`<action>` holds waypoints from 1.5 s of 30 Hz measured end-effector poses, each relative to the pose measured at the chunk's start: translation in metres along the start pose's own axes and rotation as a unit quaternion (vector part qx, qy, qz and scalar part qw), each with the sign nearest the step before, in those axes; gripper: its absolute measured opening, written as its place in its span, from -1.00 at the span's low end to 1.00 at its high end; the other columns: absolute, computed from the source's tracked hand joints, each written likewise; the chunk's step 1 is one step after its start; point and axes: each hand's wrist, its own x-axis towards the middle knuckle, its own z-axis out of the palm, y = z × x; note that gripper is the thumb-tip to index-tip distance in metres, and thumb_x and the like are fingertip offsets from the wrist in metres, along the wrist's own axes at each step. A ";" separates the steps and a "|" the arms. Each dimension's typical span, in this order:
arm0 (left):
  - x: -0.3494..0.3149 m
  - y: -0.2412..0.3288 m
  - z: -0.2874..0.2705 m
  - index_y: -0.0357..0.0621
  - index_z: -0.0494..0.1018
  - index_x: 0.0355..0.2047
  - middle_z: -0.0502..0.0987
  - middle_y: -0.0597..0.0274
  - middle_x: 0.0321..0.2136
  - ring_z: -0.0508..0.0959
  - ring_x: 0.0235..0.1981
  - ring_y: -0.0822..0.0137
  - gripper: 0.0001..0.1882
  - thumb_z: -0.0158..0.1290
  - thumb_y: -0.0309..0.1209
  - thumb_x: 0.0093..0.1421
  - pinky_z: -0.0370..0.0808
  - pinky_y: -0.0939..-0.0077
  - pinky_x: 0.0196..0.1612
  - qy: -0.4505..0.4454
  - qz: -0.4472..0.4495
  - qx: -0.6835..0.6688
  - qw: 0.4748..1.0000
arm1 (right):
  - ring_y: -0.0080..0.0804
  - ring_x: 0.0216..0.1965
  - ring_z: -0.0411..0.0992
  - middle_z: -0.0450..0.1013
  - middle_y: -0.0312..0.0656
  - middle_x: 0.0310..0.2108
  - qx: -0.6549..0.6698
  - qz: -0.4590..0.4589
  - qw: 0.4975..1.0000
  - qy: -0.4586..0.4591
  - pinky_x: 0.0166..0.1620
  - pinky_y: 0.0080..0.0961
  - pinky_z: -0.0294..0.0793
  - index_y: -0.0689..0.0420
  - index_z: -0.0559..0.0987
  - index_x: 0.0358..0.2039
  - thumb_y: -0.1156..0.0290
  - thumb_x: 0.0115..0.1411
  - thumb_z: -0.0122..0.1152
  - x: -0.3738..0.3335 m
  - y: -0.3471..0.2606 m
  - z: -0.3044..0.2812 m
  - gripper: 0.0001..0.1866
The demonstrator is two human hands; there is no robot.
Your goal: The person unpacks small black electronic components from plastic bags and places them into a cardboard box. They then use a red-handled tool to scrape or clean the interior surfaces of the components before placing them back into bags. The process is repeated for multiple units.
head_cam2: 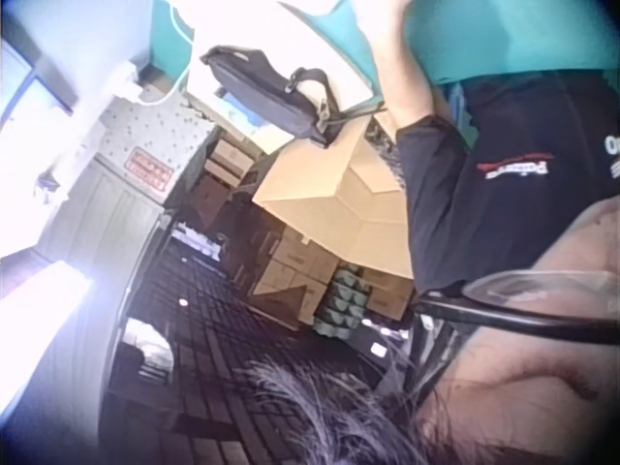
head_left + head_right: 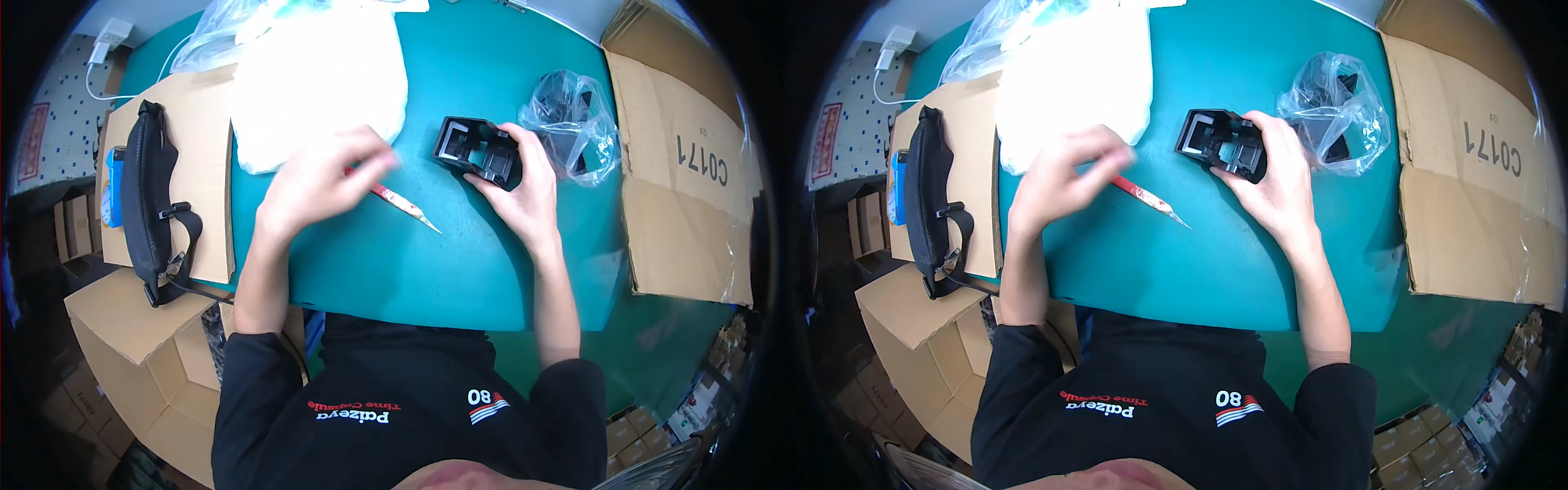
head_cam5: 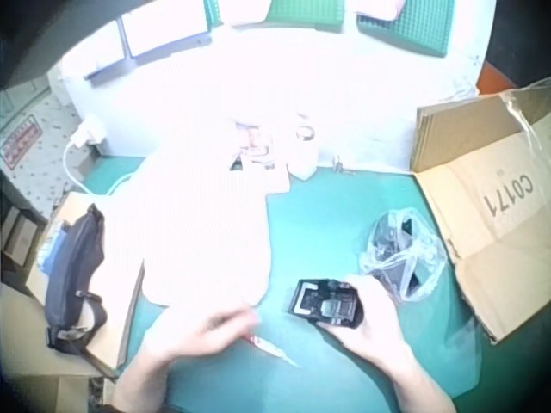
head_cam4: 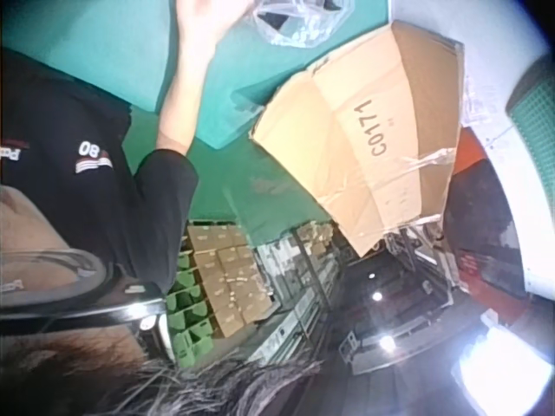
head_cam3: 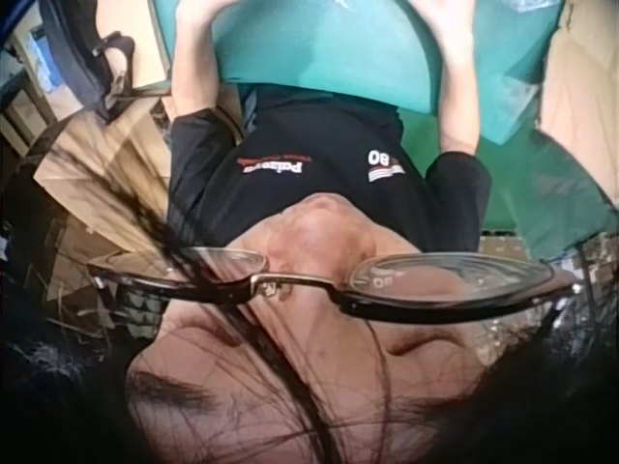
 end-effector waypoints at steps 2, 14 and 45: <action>0.001 -0.015 0.005 -0.29 0.60 -0.20 0.63 0.05 -0.29 0.65 -0.21 0.08 -0.85 0.11 -0.48 0.29 0.54 0.28 -0.07 0.201 -0.013 0.098 0.975 | -0.16 -0.04 0.53 0.51 -0.05 -0.07 0.082 0.060 0.995 0.017 0.05 -0.31 0.51 0.17 0.42 0.09 0.42 -0.17 0.66 -0.003 -0.002 0.007 -0.21; 0.015 -0.050 0.022 -0.37 0.46 0.07 0.50 -0.17 0.07 0.43 0.18 -0.12 -0.60 -0.11 -0.30 0.43 0.25 0.01 0.33 0.203 -0.019 0.376 0.904 | 0.00 0.31 0.31 0.34 0.05 0.27 -0.027 -0.009 1.000 0.008 0.31 -0.16 0.33 0.21 0.38 0.26 0.30 -0.13 0.65 -0.004 0.006 0.015 -0.06; -0.005 0.023 0.053 -0.27 0.56 -0.21 0.63 0.24 -0.37 0.50 -0.53 0.56 -0.72 0.35 -0.59 0.06 0.38 0.72 -0.49 0.053 0.162 -0.231 0.958 | -0.30 -0.27 0.61 0.61 -0.06 -0.18 0.220 -0.139 0.966 0.007 -0.17 -0.46 0.59 0.30 0.46 0.17 0.44 -0.06 0.61 -0.029 -0.056 0.024 -0.23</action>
